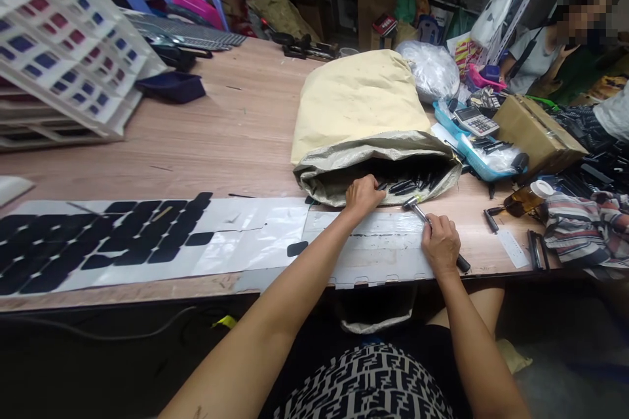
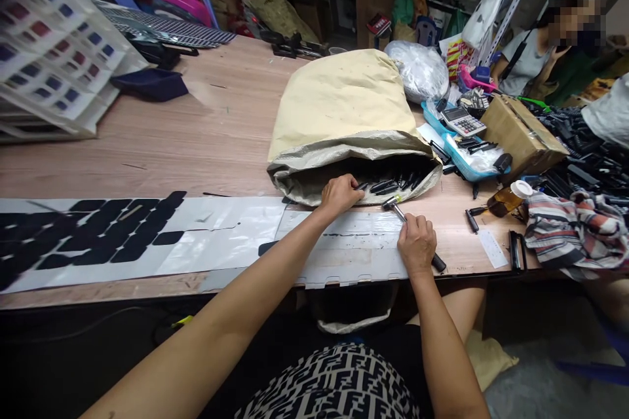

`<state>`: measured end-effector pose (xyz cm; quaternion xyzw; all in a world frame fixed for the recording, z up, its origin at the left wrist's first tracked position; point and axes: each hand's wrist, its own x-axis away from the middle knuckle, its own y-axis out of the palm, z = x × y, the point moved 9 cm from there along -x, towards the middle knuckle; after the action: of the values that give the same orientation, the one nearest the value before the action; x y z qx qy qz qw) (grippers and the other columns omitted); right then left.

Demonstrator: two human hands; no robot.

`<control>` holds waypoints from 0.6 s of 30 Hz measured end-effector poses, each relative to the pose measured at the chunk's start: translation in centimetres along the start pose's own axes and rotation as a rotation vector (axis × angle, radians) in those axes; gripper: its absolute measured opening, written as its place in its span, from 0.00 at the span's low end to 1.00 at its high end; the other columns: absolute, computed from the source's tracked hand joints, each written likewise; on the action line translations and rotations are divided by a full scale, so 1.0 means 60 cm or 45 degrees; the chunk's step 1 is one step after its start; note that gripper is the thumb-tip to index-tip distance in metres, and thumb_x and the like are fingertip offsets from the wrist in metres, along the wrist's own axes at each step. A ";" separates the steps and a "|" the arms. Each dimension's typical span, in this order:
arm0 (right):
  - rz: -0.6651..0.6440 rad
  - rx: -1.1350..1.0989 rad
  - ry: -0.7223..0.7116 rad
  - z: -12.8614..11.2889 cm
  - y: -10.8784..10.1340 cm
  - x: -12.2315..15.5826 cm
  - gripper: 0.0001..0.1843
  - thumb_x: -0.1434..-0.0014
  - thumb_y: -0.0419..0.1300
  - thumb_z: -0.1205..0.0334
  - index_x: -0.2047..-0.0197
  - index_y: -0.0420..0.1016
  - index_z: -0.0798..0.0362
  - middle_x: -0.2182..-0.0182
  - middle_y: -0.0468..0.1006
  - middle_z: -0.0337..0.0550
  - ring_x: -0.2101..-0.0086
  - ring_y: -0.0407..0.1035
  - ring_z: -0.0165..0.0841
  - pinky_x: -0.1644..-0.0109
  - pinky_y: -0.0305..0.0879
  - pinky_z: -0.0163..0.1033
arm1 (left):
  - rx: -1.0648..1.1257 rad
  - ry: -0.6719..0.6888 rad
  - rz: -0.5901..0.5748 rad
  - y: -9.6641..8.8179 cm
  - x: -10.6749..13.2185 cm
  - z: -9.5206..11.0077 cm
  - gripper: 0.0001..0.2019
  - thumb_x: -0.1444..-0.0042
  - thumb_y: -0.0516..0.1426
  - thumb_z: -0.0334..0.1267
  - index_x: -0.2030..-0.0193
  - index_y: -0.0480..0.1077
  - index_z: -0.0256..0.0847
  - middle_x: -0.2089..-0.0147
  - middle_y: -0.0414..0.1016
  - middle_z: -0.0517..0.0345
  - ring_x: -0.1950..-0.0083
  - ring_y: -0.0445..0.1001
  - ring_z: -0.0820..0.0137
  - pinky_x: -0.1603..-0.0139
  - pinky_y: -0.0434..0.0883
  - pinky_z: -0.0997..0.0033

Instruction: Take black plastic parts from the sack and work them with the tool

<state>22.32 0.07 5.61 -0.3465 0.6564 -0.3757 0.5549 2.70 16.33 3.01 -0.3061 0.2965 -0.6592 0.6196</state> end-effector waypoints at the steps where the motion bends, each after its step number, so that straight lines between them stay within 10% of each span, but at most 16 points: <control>1: 0.000 -0.001 0.002 0.000 0.000 0.000 0.12 0.35 0.54 0.64 0.51 0.75 0.51 0.63 0.73 0.45 0.62 0.61 0.37 0.57 0.56 0.40 | 0.037 0.072 0.023 -0.007 0.011 0.002 0.08 0.51 0.62 0.37 0.62 0.75 0.44 0.60 0.80 0.53 0.57 0.76 0.58 0.58 0.68 0.64; 9: 0.006 0.019 0.007 0.001 0.000 0.000 0.12 0.36 0.54 0.65 0.51 0.75 0.50 0.63 0.73 0.45 0.62 0.62 0.37 0.59 0.55 0.40 | 0.384 0.421 -0.152 0.026 0.109 0.005 0.07 0.50 0.65 0.36 0.64 0.73 0.41 0.63 0.76 0.59 0.60 0.71 0.66 0.59 0.67 0.67; 18: 0.016 -0.171 0.049 0.016 -0.007 -0.002 0.15 0.35 0.52 0.64 0.51 0.78 0.51 0.63 0.77 0.47 0.61 0.67 0.38 0.55 0.61 0.41 | 0.365 0.557 -0.101 0.039 0.115 0.009 0.06 0.48 0.63 0.35 0.62 0.75 0.43 0.61 0.75 0.59 0.55 0.70 0.64 0.52 0.67 0.64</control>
<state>23.30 -0.13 5.96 -0.3714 0.6928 -0.3339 0.5202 4.26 9.33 1.80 -0.0768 0.3150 -0.7686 0.5514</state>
